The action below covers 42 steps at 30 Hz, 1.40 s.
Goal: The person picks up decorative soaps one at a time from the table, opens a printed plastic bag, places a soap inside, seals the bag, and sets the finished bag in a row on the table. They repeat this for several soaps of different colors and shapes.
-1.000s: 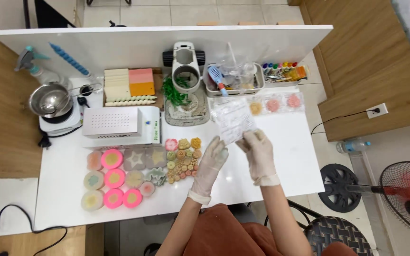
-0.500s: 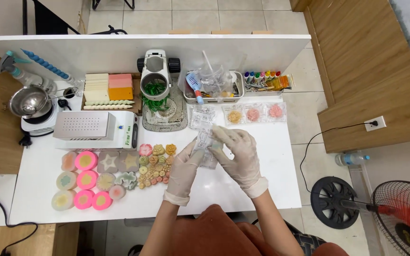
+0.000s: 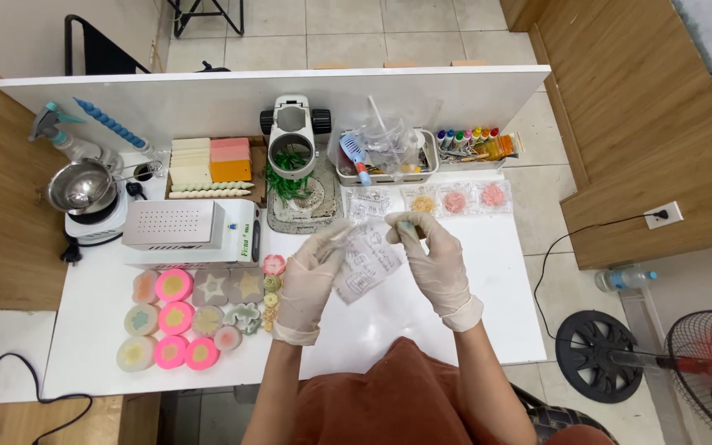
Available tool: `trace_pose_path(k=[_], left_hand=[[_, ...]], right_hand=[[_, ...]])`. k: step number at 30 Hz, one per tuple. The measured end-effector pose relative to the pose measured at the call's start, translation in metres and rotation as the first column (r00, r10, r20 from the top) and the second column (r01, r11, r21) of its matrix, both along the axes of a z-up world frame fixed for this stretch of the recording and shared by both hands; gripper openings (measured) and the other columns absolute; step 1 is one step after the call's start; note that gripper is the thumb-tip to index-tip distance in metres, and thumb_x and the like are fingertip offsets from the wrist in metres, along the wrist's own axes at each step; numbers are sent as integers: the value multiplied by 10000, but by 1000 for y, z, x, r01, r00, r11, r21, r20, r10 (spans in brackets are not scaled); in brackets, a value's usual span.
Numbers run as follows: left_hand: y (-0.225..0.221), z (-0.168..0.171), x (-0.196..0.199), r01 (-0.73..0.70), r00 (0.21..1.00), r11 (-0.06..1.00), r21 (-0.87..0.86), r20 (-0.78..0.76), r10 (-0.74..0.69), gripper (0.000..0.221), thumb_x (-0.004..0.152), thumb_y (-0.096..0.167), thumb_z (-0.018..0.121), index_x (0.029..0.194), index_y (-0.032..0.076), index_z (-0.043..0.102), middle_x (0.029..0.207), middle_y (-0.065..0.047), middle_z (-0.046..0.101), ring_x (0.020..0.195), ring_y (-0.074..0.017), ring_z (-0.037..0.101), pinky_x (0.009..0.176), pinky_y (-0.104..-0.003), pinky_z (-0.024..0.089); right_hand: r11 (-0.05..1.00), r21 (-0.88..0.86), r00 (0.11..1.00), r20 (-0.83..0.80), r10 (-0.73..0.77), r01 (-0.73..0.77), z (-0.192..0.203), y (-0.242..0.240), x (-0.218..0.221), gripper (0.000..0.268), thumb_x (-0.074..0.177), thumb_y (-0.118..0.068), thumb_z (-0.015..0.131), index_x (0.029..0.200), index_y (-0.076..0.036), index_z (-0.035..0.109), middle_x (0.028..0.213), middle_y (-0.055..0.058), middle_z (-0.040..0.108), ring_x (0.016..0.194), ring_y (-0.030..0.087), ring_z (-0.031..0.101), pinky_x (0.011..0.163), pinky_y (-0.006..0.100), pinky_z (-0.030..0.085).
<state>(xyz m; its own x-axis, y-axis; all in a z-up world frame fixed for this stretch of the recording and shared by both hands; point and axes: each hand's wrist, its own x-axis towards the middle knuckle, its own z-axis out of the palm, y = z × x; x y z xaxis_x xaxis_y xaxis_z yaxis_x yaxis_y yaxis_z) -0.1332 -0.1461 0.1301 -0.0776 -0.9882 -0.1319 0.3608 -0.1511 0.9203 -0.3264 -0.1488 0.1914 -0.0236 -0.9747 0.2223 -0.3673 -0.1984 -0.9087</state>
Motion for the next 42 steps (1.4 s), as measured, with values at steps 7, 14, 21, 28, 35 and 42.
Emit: trace_pose_path(k=[7,14,21,28,35,42], left_hand=[[23,7,-7,-212,387,653,-727,552,739,650,956,148,755,1508,50,426,1472,-153,477,1379,-280,485,1149,-423,395],[38,26,-2,-12,423,755,-656,681,598,686,825,254,790,1435,149,493,1477,-117,488,1417,-317,456,1171,-565,310],[30,2,5,-116,621,779,-617,567,541,644,936,112,707,1499,56,399,1534,-172,461,1456,-353,452,1207,-481,379],[24,-5,14,-260,906,902,-344,238,351,692,934,-18,618,1542,27,292,1536,-188,431,1429,-320,472,1151,-416,404],[8,-40,27,-199,960,909,-366,115,256,861,901,-147,504,1659,57,151,1717,-172,253,1583,-278,283,1273,-366,250],[2,1,42,-227,886,966,126,-386,258,767,1010,-25,442,1676,156,107,1712,-113,234,1134,-291,452,918,-390,384]], right_hand=[[982,142,965,215,-152,123,-6,10,41,159,1025,-113,589,1142,-31,658,937,19,733,835,71,660,798,230,564],[966,251,956,262,-130,62,-15,31,63,292,978,-67,650,1261,-14,697,959,25,724,875,61,635,808,219,530],[997,-11,987,-140,-83,83,2,44,84,307,881,-2,713,1179,-70,743,1047,76,765,927,153,725,867,291,572],[974,-214,934,-330,-140,70,4,49,104,258,883,3,710,1129,-74,718,1050,86,717,964,243,700,822,326,555],[943,-309,837,-543,-66,-126,-6,50,122,257,888,-34,741,1126,-91,662,1020,67,665,981,277,647,845,380,537],[916,-352,784,-617,-73,-192,-18,50,138,278,852,-40,757,1100,-71,634,1027,78,652,963,285,635,836,392,530]])
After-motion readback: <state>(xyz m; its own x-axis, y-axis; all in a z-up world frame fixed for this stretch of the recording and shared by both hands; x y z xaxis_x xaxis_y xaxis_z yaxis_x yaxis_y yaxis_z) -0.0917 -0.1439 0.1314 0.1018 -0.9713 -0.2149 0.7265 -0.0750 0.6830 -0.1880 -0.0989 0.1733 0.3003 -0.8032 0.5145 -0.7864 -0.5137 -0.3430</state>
